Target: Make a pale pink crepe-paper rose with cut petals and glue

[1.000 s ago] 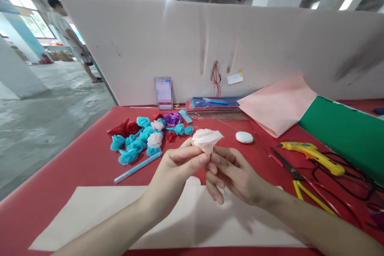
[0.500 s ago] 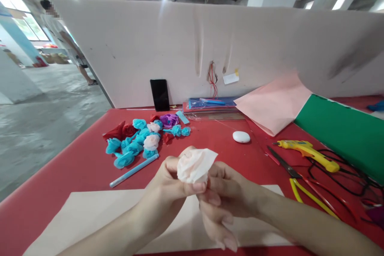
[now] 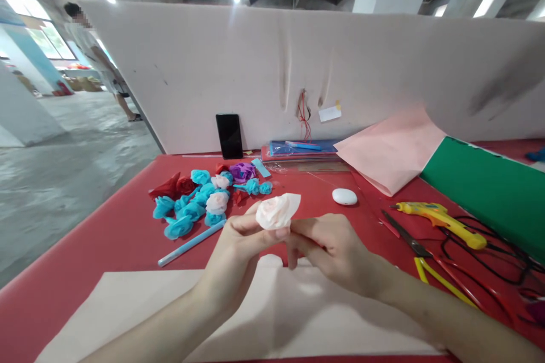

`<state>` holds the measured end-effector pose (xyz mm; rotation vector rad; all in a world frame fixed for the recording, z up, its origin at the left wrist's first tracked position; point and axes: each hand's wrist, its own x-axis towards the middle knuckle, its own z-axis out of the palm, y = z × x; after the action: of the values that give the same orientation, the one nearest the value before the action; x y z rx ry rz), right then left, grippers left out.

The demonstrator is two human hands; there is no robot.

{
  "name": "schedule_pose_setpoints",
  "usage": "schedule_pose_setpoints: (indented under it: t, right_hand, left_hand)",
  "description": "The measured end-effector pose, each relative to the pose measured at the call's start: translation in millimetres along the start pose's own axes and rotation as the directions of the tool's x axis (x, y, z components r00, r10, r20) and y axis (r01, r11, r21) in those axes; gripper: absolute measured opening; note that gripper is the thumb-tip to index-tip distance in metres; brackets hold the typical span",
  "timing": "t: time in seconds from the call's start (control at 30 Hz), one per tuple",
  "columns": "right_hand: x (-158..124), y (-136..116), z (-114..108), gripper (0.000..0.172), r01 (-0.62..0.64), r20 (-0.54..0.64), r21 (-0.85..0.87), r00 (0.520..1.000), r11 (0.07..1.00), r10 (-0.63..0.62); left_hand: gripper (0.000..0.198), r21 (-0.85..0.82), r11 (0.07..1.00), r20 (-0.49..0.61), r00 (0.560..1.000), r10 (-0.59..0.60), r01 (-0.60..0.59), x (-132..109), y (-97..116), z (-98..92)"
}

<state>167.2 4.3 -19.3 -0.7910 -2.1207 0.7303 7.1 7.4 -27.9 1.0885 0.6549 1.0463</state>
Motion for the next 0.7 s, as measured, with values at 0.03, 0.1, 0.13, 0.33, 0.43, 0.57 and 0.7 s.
schedule_pose_setpoints:
  t: [0.03,0.1,0.13,0.33,0.43,0.57,0.7]
  right_hand:
    - [-1,2,1,0.032,0.064,-0.032,-0.123,0.997,0.990,-0.069]
    - [-3,6,5,0.030,0.166,-0.076,-0.351,0.976,0.922,-0.205]
    - [-4,8,8,0.029,0.193,-0.088,-0.430,0.963,0.882,-0.254]
    - [-8,18,22,0.021,0.171,-0.161,-0.537,0.940,0.826,-0.300]
    - [-7,18,21,0.020,0.140,-0.207,-0.495,0.940,0.858,-0.273]
    - [-2,10,8,0.022,0.058,-0.305,-0.376,0.935,0.925,-0.182]
    - [2,3,0,0.028,-0.064,-0.301,-0.011,0.952,0.998,0.058]
  left_hand:
    - [0.021,0.016,1.000,-0.030,1.000,0.005,-0.005,1,-2,-0.3]
    - [0.015,0.020,1.000,-0.094,0.995,0.017,-0.015,1,-5,-0.6]
    - [0.011,0.012,1.000,-0.117,0.993,0.016,-0.015,1,-7,-0.5]
    - [0.008,-0.008,1.000,-0.155,0.988,0.015,-0.017,2,-11,1.9]
    - [0.009,-0.009,1.000,-0.108,0.994,0.006,-0.007,4,-11,1.2]
    - [0.013,-0.009,1.000,-0.149,0.989,0.003,-0.005,10,-14,-2.8]
    - [0.013,-0.010,0.999,-0.162,0.986,-0.043,0.042,15,-21,-7.1]
